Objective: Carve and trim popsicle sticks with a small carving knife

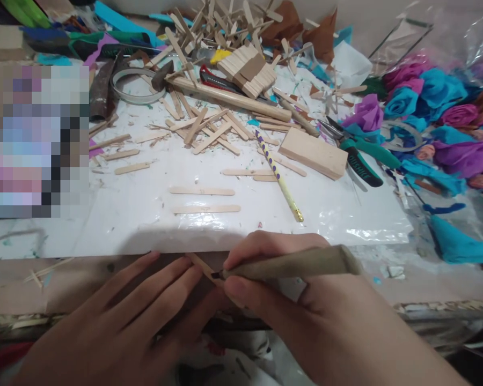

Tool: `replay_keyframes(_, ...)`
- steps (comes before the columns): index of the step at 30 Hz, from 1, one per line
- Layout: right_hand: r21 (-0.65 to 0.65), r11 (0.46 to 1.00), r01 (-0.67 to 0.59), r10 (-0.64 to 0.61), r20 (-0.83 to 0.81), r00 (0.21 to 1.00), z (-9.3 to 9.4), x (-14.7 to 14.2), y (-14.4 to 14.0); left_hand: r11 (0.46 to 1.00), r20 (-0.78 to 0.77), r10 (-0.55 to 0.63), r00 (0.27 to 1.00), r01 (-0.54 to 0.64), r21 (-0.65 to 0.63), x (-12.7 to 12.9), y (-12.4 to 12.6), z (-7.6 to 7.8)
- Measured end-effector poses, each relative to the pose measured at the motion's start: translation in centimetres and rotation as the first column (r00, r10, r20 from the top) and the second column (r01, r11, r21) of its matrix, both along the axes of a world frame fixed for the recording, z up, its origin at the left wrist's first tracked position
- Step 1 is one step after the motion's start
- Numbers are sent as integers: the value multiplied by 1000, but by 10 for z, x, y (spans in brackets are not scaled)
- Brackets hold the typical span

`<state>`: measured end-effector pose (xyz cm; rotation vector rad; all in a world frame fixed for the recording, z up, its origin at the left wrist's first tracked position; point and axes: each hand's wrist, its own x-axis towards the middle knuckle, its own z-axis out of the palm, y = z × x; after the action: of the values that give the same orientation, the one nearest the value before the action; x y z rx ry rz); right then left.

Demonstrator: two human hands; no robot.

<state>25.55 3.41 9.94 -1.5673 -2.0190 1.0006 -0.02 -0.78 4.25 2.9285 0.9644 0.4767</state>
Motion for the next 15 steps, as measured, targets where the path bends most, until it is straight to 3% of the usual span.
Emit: replay_keyframes(15,146,979,-146,141,43,989,-9,1,2,999,33,15,999,-14,-34,0,-1,2)
